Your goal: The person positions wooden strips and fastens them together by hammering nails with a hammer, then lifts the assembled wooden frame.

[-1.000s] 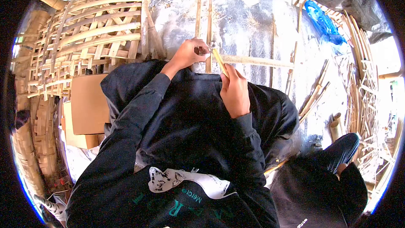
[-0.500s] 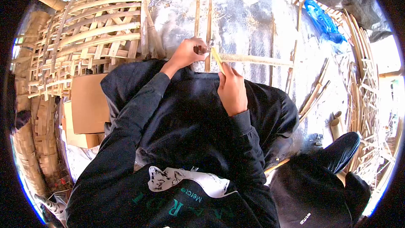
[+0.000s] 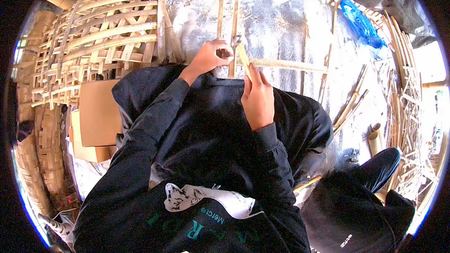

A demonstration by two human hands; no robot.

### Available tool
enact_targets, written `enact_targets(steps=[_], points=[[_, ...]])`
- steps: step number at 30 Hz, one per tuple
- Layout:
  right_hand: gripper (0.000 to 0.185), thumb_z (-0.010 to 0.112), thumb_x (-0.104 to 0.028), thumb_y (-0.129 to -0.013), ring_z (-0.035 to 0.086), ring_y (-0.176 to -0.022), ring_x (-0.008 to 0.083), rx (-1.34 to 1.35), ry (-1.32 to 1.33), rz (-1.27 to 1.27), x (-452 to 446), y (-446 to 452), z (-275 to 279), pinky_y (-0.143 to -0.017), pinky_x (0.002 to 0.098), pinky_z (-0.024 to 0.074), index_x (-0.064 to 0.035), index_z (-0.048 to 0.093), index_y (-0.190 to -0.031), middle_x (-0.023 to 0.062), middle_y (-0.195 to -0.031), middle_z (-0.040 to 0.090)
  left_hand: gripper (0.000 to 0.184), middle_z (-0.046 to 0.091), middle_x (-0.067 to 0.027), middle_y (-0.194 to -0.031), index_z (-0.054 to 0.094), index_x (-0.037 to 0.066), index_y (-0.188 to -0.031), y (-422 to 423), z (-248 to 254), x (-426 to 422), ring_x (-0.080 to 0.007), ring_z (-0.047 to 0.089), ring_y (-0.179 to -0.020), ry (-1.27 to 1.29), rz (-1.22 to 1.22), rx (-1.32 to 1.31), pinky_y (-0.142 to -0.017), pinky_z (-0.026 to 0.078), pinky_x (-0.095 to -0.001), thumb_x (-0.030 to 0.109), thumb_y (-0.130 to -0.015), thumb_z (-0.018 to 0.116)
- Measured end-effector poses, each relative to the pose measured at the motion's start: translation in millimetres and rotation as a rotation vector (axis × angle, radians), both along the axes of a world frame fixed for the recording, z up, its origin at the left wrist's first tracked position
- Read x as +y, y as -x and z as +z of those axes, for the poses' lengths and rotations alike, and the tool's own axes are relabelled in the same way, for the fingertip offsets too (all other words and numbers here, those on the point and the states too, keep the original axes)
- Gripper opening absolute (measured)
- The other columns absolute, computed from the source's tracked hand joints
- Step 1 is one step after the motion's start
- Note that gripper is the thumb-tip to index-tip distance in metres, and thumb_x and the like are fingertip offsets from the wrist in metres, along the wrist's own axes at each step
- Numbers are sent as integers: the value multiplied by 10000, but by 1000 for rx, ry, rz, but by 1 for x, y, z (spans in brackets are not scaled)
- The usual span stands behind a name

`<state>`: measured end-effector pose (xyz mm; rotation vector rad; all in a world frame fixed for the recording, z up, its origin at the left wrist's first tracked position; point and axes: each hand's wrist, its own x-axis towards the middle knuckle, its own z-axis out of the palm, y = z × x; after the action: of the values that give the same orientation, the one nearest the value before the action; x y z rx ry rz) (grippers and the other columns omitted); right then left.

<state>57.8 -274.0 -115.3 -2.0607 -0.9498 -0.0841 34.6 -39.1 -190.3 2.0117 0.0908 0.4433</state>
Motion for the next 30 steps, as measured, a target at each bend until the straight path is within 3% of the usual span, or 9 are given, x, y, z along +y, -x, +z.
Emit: enact_targets(steps=[3,4,9,11,18,20,23,29,30], points=[[309,597,-60,-1007,656,-896,505,24,84,74,-5,-8,-11,-783,533,536,28,619,-1302,278,-1052,680,164,694,-78,-892,756,38,-938,1,10,-1,-158,688,-795,-53,10,142,-753,554,-302,72,-787,809],[305,599,-58,-1004,657,-894,504,4,55,46,-6,-5,-9,-784,532,537,31,622,-1295,282,-1056,681,173,707,-88,-920,758,40,-943,-2,2,2,-165,695,-810,-25,-26,28,-771,561,-308,87,-787,816],[300,606,-58,-1002,662,-894,502,-25,-15,-22,-2,-2,-5,-774,531,536,38,625,-1285,281,-1053,682,167,710,-85,-929,754,37,-932,0,3,0,-175,694,-809,-37,7,13,-775,560,-313,82,-786,820],[300,601,-66,-1010,660,-902,504,67,119,58,-5,-7,-11,-774,530,535,35,622,-1291,279,-1057,682,162,703,-83,-911,748,33,-927,2,9,-1,-181,690,-801,-30,31,156,-767,554,-319,83,-790,820],[292,607,-66,-1007,659,-920,503,18,3,-32,0,-1,-2,-784,531,536,29,632,-1282,281,-1058,686,171,692,-73,-880,741,28,-921,0,4,0,-161,677,-780,-36,18,13,-746,540,-307,69,-780,829],[287,598,-57,-1008,657,-918,505,29,84,51,-4,-7,-14,-782,536,533,29,632,-1280,285,-1058,684,170,698,-86,-889,741,27,-915,0,9,-1,-163,702,-795,-75,19,117,-750,553,-307,72,-777,831],[285,599,-53,-1006,655,-918,508,68,-1,-4,-2,1,6,-781,542,531,26,634,-1277,287,-1057,684,168,699,-87,-891,743,35,-913,0,-3,2,-163,697,-776,-19,5,20,-730,553,-314,87,-783,836],[305,618,-48,-993,655,-908,508,31,105,56,-5,-6,-11,-768,539,532,21,624,-1290,284,-1051,685,160,688,-72,-865,723,39,-887,-3,3,2,-194,648,-719,-112,32,68,-703,535,-329,125,-807,833],[232,620,-53,-1000,653,-862,509,20,45,56,-4,-2,-6,-732,542,520,35,612,-1215,290,-975,681,164,689,-74,-861,723,36,-894,-3,3,4,-191,648,-725,-126,14,43,-708,535,-330,134,-817,829]])
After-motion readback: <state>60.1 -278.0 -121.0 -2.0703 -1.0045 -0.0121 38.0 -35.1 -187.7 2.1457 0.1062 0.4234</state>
